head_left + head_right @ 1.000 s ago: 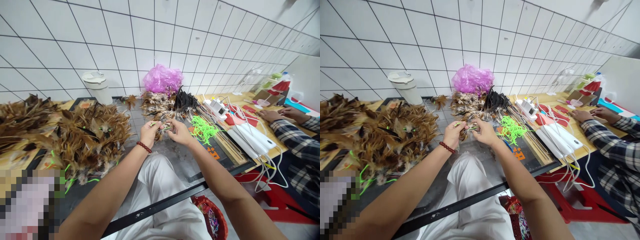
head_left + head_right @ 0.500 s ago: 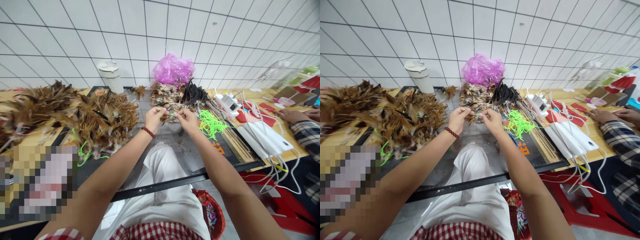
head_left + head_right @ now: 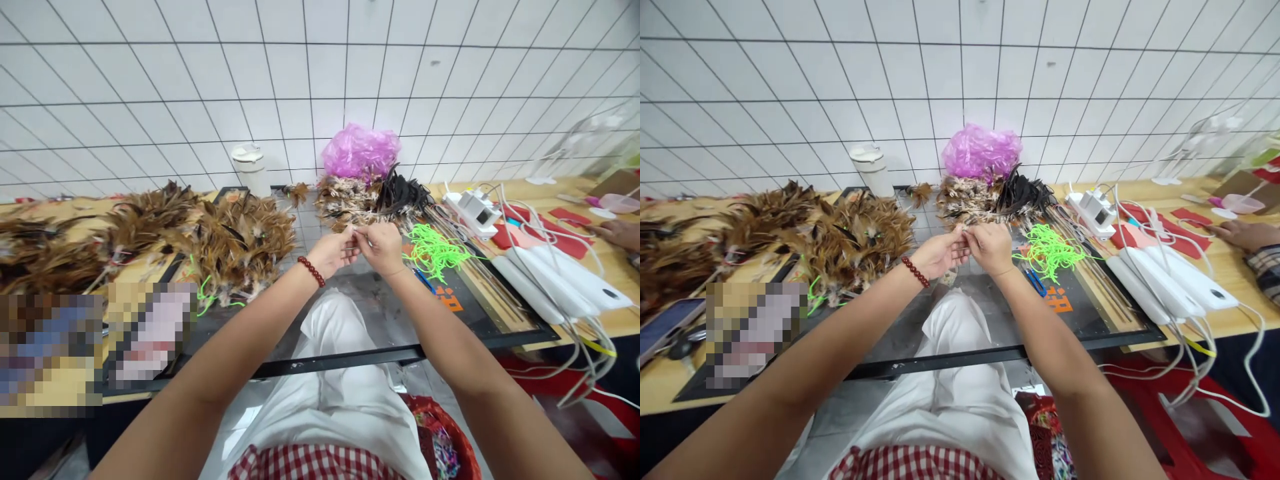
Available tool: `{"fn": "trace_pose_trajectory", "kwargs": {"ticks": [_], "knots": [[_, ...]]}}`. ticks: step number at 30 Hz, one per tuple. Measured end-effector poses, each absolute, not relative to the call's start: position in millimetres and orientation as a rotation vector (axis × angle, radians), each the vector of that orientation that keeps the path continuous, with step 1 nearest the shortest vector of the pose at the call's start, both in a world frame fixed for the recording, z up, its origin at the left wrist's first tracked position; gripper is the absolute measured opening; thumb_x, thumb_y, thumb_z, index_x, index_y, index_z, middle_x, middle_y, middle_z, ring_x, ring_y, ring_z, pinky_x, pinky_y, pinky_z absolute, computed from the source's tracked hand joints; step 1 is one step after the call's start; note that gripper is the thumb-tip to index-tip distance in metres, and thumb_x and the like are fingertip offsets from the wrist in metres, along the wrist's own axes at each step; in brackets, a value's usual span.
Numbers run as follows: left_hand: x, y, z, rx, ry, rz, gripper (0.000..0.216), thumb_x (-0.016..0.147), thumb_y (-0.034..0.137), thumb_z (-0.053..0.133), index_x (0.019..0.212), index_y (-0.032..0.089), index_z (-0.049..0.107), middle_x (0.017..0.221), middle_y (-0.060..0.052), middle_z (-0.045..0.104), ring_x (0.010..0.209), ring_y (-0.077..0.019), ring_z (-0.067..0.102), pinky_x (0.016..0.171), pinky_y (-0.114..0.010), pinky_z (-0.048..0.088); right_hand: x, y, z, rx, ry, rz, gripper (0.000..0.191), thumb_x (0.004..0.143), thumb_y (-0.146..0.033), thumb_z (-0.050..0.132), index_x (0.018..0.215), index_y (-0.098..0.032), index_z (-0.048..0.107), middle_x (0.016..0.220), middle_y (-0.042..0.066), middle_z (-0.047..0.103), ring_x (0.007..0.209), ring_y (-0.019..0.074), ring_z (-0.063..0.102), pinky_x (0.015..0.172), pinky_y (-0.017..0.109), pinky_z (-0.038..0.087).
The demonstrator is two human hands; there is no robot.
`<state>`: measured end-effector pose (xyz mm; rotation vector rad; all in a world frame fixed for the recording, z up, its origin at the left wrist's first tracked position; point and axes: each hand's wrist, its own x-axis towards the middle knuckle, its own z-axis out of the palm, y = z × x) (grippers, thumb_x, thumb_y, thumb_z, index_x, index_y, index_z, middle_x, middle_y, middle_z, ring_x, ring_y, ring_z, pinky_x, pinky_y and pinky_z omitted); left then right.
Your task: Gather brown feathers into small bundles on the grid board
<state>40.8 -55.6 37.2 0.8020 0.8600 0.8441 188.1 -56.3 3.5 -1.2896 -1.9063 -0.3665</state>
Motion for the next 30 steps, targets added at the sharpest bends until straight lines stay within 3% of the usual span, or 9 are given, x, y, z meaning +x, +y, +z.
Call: {"fn": "trace_pose_trajectory", "kwargs": {"ticks": [9, 14, 17, 23, 30], "knots": [[20, -63, 30, 0.579, 0.838, 0.997, 0.022, 0.069, 0.031, 0.076, 0.065, 0.015, 0.061, 0.06, -0.002, 0.056, 0.055, -0.0085, 0.051, 0.053, -0.022, 0.042, 177, -66, 10, -0.968, -2.164, -0.582, 0.024, 0.093, -0.03, 0.046, 0.093, -0.023, 0.069, 0.067, 0.004, 0.06, 0.069, 0.0165, 0.047, 0.069, 0.034, 0.027], [-25, -74, 50, 0.944, 0.91, 1.138, 0.021, 0.064, 0.029, 0.078, 0.063, 0.013, 0.064, 0.062, -0.003, 0.059, 0.057, -0.009, 0.053, 0.054, -0.023, 0.041, 169, -73, 13, -0.851, -2.231, -0.522, 0.029, 0.092, -0.033, 0.047, 0.115, -0.024, 0.062, 0.098, 0.008, 0.065, 0.087, 0.0172, 0.054, 0.074, 0.033, 0.032], [-68, -87, 70, 1.189, 1.126, 1.078, 0.025, 0.058, 0.032, 0.081, 0.061, 0.012, 0.066, 0.062, -0.006, 0.063, 0.053, -0.0102, 0.052, 0.05, -0.023, 0.039, 168, -73, 11, -0.874, -2.193, -0.477, 0.026, 0.092, -0.03, 0.046, 0.109, -0.023, 0.064, 0.104, 0.009, 0.064, 0.09, 0.0172, 0.055, 0.076, 0.033, 0.032], [-142, -111, 79, 1.341, 1.498, 0.983, 0.035, 0.044, 0.029, 0.086, 0.064, 0.017, 0.06, 0.048, -0.002, 0.057, 0.04, -0.0107, 0.047, 0.041, -0.022, 0.032, 173, -64, 1, -0.882, -2.192, -0.495, 0.02, 0.09, -0.022, 0.047, 0.095, -0.021, 0.066, 0.095, 0.006, 0.064, 0.083, 0.016, 0.053, 0.076, 0.033, 0.03], [-166, -134, 37, 1.774, 1.873, 0.508, 0.025, 0.064, 0.038, 0.067, 0.062, 0.02, 0.051, 0.049, 0.002, 0.057, 0.047, -0.0134, 0.051, 0.048, -0.023, 0.034, 180, -56, -6, -0.926, -2.114, -0.499, 0.017, 0.089, -0.024, 0.051, 0.093, -0.021, 0.067, 0.091, 0.005, 0.065, 0.08, 0.0156, 0.054, 0.074, 0.032, 0.03]]}}
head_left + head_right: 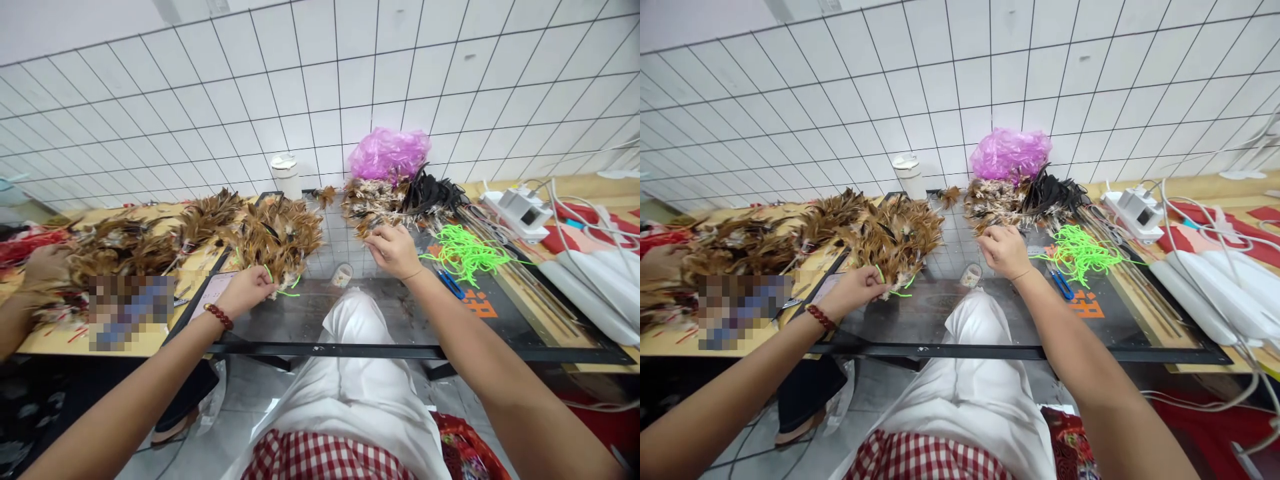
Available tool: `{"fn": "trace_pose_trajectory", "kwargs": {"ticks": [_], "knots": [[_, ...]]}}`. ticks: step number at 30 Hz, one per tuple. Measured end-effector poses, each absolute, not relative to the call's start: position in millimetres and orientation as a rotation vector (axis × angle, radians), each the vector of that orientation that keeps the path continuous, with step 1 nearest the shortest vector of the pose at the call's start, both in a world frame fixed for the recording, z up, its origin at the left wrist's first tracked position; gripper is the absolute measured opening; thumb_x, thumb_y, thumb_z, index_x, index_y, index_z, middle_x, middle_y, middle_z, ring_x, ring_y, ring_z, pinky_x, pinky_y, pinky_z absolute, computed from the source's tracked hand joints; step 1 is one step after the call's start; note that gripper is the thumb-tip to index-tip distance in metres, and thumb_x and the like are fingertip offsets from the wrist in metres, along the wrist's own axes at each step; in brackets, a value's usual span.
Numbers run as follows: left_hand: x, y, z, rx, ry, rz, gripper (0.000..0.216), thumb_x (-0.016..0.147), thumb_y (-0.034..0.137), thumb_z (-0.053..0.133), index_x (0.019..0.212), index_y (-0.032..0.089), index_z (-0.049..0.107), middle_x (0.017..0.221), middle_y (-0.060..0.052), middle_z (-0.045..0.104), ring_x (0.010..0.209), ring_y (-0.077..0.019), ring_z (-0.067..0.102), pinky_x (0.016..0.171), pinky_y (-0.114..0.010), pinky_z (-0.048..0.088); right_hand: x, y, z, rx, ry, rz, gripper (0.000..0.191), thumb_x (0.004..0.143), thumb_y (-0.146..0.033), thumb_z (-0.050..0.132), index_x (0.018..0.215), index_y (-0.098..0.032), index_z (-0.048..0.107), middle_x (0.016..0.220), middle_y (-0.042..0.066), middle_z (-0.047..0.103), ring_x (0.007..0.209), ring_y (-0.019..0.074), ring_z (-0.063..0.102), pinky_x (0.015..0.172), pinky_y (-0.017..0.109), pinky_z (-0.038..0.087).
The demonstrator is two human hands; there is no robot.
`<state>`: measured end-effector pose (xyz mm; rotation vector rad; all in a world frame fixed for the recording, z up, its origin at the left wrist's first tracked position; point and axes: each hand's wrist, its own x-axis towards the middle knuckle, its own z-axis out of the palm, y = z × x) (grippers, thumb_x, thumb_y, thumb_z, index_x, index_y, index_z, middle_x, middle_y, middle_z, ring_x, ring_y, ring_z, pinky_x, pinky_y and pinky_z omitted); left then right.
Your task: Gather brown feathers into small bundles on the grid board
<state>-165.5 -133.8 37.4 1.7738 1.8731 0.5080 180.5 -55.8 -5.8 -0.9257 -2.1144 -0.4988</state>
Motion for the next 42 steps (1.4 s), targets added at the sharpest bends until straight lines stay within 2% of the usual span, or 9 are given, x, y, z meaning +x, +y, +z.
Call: {"fn": "trace_pose_trajectory", "kwargs": {"ticks": [6, 10, 14, 20, 24, 27, 32, 37, 42], "knots": [[-158, -145, 48, 2.136, 2.026, 0.258, 0.026, 0.072, 0.045, 0.058, 0.062, 0.02, 0.059, 0.058, -0.002, 0.061, 0.057, -0.0172, 0.054, 0.054, -0.026, 0.032, 181, -54, -8, -0.939, -2.101, -0.503, 0.018, 0.089, -0.026, 0.05, 0.093, -0.021, 0.067, 0.091, 0.005, 0.066, 0.079, 0.0155, 0.054, 0.074, 0.032, 0.029], [-130, -155, 78, 2.222, 2.009, 0.588, 0.027, 0.075, 0.047, 0.058, 0.069, 0.021, 0.064, 0.057, 0.0, 0.061, 0.055, -0.015, 0.053, 0.054, -0.025, 0.032, 181, -54, -9, -0.957, -2.115, -0.504, 0.019, 0.09, -0.027, 0.05, 0.094, -0.021, 0.067, 0.093, 0.006, 0.065, 0.081, 0.0161, 0.053, 0.075, 0.033, 0.028], [-72, -145, 86, 2.052, 1.609, 0.896, 0.025, 0.074, 0.043, 0.062, 0.077, 0.018, 0.067, 0.062, 0.0, 0.063, 0.053, -0.011, 0.051, 0.053, -0.023, 0.037, 180, -55, -7, -0.974, -2.146, -0.478, 0.021, 0.09, -0.027, 0.048, 0.097, -0.021, 0.067, 0.095, 0.006, 0.065, 0.086, 0.017, 0.053, 0.077, 0.034, 0.027], [12, -95, 59, 1.488, 1.167, 0.997, 0.014, 0.069, 0.023, 0.069, 0.076, 0.013, 0.061, 0.056, 0.0, 0.058, 0.045, -0.0067, 0.047, 0.044, -0.019, 0.035, 183, -55, -7, -1.118, -2.119, -0.462, 0.023, 0.091, -0.028, 0.046, 0.097, -0.021, 0.067, 0.096, 0.006, 0.064, 0.086, 0.0184, 0.051, 0.078, 0.034, 0.026], [37, -61, 42, 1.101, 1.116, 1.236, 0.007, 0.075, 0.018, 0.061, 0.078, 0.013, 0.056, 0.058, 0.002, 0.056, 0.041, -0.0044, 0.043, 0.039, -0.017, 0.029, 189, -52, -8, -1.303, -2.004, -0.452, 0.025, 0.092, -0.029, 0.044, 0.099, -0.022, 0.067, 0.098, 0.007, 0.064, 0.09, 0.0205, 0.05, 0.079, 0.035, 0.025], [41, -40, 32, 0.916, 1.2, 1.371, 0.012, 0.074, 0.013, 0.059, 0.084, 0.015, 0.053, 0.061, 0.003, 0.056, 0.041, -0.0045, 0.044, 0.039, -0.017, 0.031, 193, -51, -7, -1.442, -1.934, -0.426, 0.025, 0.092, -0.03, 0.045, 0.1, -0.022, 0.067, 0.1, 0.007, 0.064, 0.092, 0.0212, 0.049, 0.078, 0.035, 0.025], [39, -22, 11, 0.905, 1.25, 1.354, 0.017, 0.072, 0.008, 0.056, 0.087, 0.015, 0.051, 0.065, 0.002, 0.057, 0.043, -0.0047, 0.045, 0.041, -0.018, 0.032, 193, -51, -10, -1.588, -2.002, -0.392, 0.025, 0.092, -0.029, 0.044, 0.104, -0.024, 0.066, 0.101, 0.008, 0.063, 0.093, 0.0222, 0.048, 0.078, 0.035, 0.026], [36, -23, -8, 1.036, 1.204, 1.281, 0.022, 0.07, 0.007, 0.058, 0.09, 0.015, 0.052, 0.064, 0.002, 0.056, 0.046, -0.0068, 0.049, 0.044, -0.019, 0.038, 191, -55, -7, -1.719, -2.126, -0.348, 0.028, 0.086, -0.041, 0.052, 0.096, -0.021, 0.069, 0.097, 0.01, 0.063, 0.095, 0.0252, 0.048, 0.079, 0.037, 0.028], [33, -26, -12, 1.065, 1.141, 1.293, 0.02, 0.071, 0.011, 0.06, 0.09, 0.015, 0.055, 0.066, 0.002, 0.058, 0.046, -0.0059, 0.05, 0.044, -0.018, 0.038, 195, -51, -5, -1.709, -2.191, -0.179, 0.021, 0.085, -0.026, 0.049, 0.084, -0.019, 0.069, 0.092, 0.009, 0.063, 0.091, 0.0226, 0.051, 0.077, 0.035, 0.032]]}}
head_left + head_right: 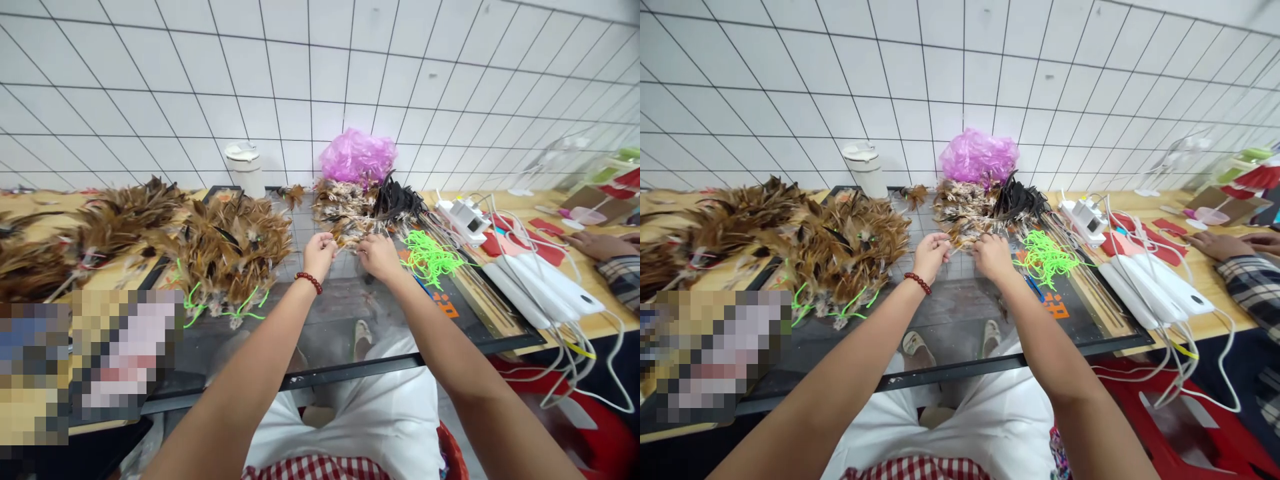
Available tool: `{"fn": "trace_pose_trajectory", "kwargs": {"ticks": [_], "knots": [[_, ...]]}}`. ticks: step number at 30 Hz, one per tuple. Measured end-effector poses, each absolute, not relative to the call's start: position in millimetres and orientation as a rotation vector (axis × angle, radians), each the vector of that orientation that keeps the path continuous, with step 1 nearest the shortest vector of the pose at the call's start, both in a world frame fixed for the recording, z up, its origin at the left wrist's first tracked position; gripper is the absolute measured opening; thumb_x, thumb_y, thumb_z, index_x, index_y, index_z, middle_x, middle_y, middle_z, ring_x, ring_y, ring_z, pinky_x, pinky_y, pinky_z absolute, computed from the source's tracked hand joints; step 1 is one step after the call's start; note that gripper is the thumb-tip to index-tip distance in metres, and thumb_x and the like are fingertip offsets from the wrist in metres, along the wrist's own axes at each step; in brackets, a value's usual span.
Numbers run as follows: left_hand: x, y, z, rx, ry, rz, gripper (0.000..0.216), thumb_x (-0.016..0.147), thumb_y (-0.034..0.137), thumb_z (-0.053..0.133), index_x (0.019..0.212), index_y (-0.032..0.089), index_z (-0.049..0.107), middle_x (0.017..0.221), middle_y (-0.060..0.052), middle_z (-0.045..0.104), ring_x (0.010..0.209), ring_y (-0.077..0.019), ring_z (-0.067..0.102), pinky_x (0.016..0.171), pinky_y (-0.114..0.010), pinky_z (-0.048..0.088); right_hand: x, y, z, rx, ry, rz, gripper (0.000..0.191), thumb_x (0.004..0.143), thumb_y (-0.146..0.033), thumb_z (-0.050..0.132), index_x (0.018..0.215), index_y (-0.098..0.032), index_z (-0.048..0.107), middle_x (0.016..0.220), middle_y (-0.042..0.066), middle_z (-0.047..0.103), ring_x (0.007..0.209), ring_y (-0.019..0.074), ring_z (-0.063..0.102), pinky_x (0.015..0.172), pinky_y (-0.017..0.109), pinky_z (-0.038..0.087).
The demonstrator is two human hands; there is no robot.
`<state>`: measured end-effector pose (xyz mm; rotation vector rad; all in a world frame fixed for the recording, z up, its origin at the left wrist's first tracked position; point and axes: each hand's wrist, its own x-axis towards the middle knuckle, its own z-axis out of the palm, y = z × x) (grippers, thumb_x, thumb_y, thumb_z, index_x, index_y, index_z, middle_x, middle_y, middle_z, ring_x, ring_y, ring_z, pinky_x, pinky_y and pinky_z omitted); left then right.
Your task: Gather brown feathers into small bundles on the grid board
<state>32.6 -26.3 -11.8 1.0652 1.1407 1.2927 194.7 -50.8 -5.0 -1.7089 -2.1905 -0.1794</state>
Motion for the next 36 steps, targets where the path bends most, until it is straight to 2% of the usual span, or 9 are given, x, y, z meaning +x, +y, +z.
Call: {"fn": "trace_pose_trajectory", "kwargs": {"ticks": [2, 5, 8, 11, 14, 20, 27, 32, 36], "knots": [[31, -26, -12, 1.016, 1.128, 1.315, 0.017, 0.072, 0.012, 0.059, 0.088, 0.014, 0.056, 0.066, 0.002, 0.058, 0.047, -0.006, 0.05, 0.043, -0.017, 0.038, 196, -46, -7, -1.612, -2.045, -0.03, 0.02, 0.085, -0.026, 0.048, 0.08, -0.018, 0.066, 0.087, 0.008, 0.063, 0.085, 0.0204, 0.052, 0.074, 0.033, 0.035], [30, -26, -12, 1.034, 1.084, 1.367, 0.013, 0.075, 0.015, 0.057, 0.088, 0.014, 0.058, 0.07, 0.0, 0.059, 0.048, -0.0058, 0.051, 0.043, -0.017, 0.039, 194, -39, -9, -1.384, -1.681, 0.419, 0.024, 0.084, -0.039, 0.051, 0.073, -0.019, 0.058, 0.067, 0.001, 0.056, 0.065, 0.0148, 0.048, 0.063, 0.028, 0.036], [32, -31, -12, 1.132, 1.047, 1.386, 0.014, 0.077, 0.02, 0.059, 0.09, 0.015, 0.062, 0.081, -0.003, 0.065, 0.049, -0.0054, 0.052, 0.045, -0.017, 0.041, 187, -37, -8, -1.163, -1.356, 0.89, 0.035, 0.074, -0.053, 0.061, 0.067, -0.02, 0.051, 0.054, -0.005, 0.044, 0.05, 0.0097, 0.038, 0.052, 0.024, 0.032], [35, -37, -11, 1.213, 0.986, 1.255, 0.023, 0.076, 0.024, 0.064, 0.097, 0.014, 0.063, 0.084, -0.005, 0.067, 0.051, -0.0073, 0.056, 0.046, -0.019, 0.044, 177, -40, -6, -1.076, -1.224, 1.037, 0.039, 0.064, -0.055, 0.069, 0.067, -0.02, 0.052, 0.053, -0.006, 0.043, 0.048, 0.0077, 0.035, 0.049, 0.023, 0.03], [37, -41, -11, 1.276, 0.909, 1.11, 0.031, 0.076, 0.024, 0.066, 0.104, 0.013, 0.063, 0.079, -0.005, 0.067, 0.053, -0.0093, 0.059, 0.048, -0.02, 0.046, 169, -42, -8, -1.051, -1.234, 0.954, 0.036, 0.067, -0.053, 0.068, 0.07, -0.02, 0.053, 0.056, -0.005, 0.046, 0.052, 0.0084, 0.039, 0.052, 0.023, 0.034], [36, -40, -10, 1.314, 0.963, 1.016, 0.01, 0.075, 0.02, 0.065, 0.071, 0.011, 0.064, 0.062, -0.004, 0.062, 0.047, -0.0092, 0.056, 0.043, -0.019, 0.041, 159, -46, -16, -1.037, -1.33, 0.839, 0.024, 0.078, -0.044, 0.059, 0.076, -0.021, 0.053, 0.064, -0.003, 0.053, 0.055, 0.0097, 0.047, 0.055, 0.024, 0.04], [37, -39, -11, 1.198, 1.084, 1.166, 0.009, 0.072, 0.019, 0.065, 0.067, 0.012, 0.063, 0.056, -0.001, 0.059, 0.042, -0.006, 0.05, 0.039, -0.017, 0.034, 163, -52, -13, -1.105, -1.559, 0.496, 0.015, 0.086, -0.034, 0.051, 0.085, -0.02, 0.058, 0.078, 0.001, 0.061, 0.071, 0.0133, 0.055, 0.07, 0.027, 0.045], [30, -32, -8, 0.916, 1.071, 1.421, 0.012, 0.076, 0.025, 0.059, 0.072, 0.015, 0.053, 0.06, 0.002, 0.059, 0.043, -0.0047, 0.05, 0.04, -0.016, 0.035, 176, -46, -14, -1.283, -1.905, 0.137, 0.022, 0.089, -0.023, 0.045, 0.102, -0.02, 0.063, 0.101, 0.008, 0.065, 0.095, 0.0194, 0.056, 0.084, 0.033, 0.042], [26, -29, -7, 0.82, 1.047, 1.463, 0.017, 0.08, 0.031, 0.055, 0.075, 0.017, 0.047, 0.06, 0.004, 0.058, 0.042, -0.005, 0.051, 0.041, -0.016, 0.035, 179, -49, -15, -1.513, -2.243, -0.103, 0.041, 0.085, -0.014, 0.045, 0.122, -0.025, 0.059, 0.126, 0.01, 0.059, 0.111, 0.0258, 0.049, 0.086, 0.039, 0.038]]}}
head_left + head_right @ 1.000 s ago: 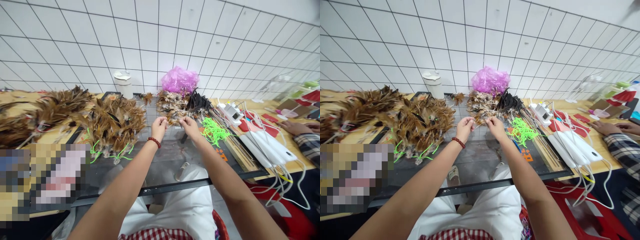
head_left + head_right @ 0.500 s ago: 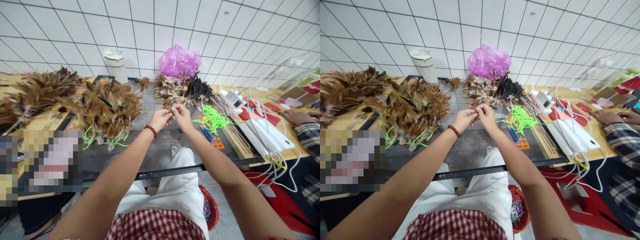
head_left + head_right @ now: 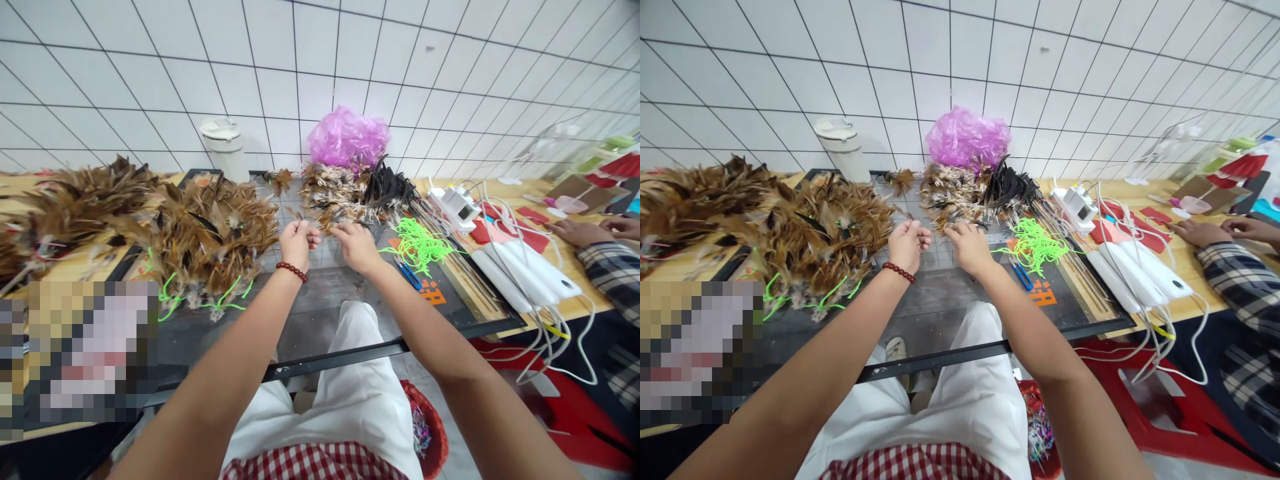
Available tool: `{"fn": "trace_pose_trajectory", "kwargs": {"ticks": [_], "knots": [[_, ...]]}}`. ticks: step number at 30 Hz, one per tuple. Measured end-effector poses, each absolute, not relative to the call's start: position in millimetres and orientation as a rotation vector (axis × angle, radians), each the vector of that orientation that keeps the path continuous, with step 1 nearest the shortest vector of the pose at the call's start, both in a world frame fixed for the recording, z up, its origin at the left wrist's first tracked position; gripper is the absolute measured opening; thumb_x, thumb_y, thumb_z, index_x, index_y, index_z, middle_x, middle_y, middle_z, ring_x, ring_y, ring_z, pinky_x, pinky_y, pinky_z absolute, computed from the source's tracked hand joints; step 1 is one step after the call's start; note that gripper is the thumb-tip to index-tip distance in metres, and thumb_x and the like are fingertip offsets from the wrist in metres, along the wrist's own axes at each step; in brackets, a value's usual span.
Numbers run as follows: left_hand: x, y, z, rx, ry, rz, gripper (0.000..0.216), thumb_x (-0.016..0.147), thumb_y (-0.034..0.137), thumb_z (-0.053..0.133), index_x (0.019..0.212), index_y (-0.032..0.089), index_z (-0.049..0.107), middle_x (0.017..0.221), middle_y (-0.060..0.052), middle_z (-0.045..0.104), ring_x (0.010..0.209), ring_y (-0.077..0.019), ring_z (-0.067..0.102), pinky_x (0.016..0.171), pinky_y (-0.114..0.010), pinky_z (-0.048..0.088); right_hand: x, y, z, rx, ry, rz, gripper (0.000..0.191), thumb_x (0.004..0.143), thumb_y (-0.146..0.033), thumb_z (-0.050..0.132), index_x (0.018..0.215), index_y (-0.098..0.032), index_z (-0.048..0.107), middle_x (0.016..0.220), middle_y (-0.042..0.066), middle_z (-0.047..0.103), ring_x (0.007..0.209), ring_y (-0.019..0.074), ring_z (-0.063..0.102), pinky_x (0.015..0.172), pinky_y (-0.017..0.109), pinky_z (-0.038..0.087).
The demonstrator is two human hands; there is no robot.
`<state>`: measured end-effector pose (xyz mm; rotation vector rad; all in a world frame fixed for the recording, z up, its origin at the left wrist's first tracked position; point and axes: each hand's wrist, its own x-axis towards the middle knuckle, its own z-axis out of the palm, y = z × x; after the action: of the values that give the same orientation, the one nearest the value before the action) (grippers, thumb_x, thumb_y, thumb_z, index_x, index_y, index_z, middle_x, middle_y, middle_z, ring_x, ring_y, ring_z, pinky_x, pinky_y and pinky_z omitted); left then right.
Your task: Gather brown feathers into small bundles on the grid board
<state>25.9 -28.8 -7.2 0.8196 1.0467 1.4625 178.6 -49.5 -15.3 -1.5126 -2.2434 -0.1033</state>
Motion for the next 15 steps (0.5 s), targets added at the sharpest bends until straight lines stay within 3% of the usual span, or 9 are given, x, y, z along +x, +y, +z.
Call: {"fn": "trace_pose_trajectory", "kwargs": {"ticks": [5, 10, 15], "knots": [[28, -29, -9, 0.844, 1.063, 1.43, 0.015, 0.08, 0.028, 0.056, 0.075, 0.016, 0.047, 0.057, 0.004, 0.057, 0.041, -0.0048, 0.05, 0.041, -0.015, 0.034, 180, -52, -8, -1.47, -2.371, -0.057, 0.04, 0.079, -0.007, 0.047, 0.105, -0.025, 0.07, 0.112, 0.006, 0.068, 0.103, 0.0228, 0.055, 0.085, 0.037, 0.037], [27, -30, -8, 0.847, 1.048, 1.417, 0.012, 0.08, 0.025, 0.057, 0.078, 0.016, 0.049, 0.059, 0.004, 0.058, 0.043, -0.0047, 0.051, 0.043, -0.016, 0.036, 188, -50, -2, -1.48, -2.182, -0.117, 0.039, 0.085, -0.011, 0.044, 0.114, -0.023, 0.066, 0.112, 0.007, 0.066, 0.101, 0.0206, 0.056, 0.082, 0.033, 0.039], [27, -31, -8, 0.878, 1.04, 1.397, 0.016, 0.078, 0.028, 0.06, 0.076, 0.015, 0.05, 0.059, 0.003, 0.059, 0.041, -0.0046, 0.049, 0.04, -0.016, 0.033, 190, -51, -8, -1.536, -2.335, -0.256, 0.032, 0.088, -0.017, 0.047, 0.113, -0.026, 0.065, 0.104, 0.009, 0.064, 0.096, 0.0227, 0.054, 0.077, 0.034, 0.038]]}}
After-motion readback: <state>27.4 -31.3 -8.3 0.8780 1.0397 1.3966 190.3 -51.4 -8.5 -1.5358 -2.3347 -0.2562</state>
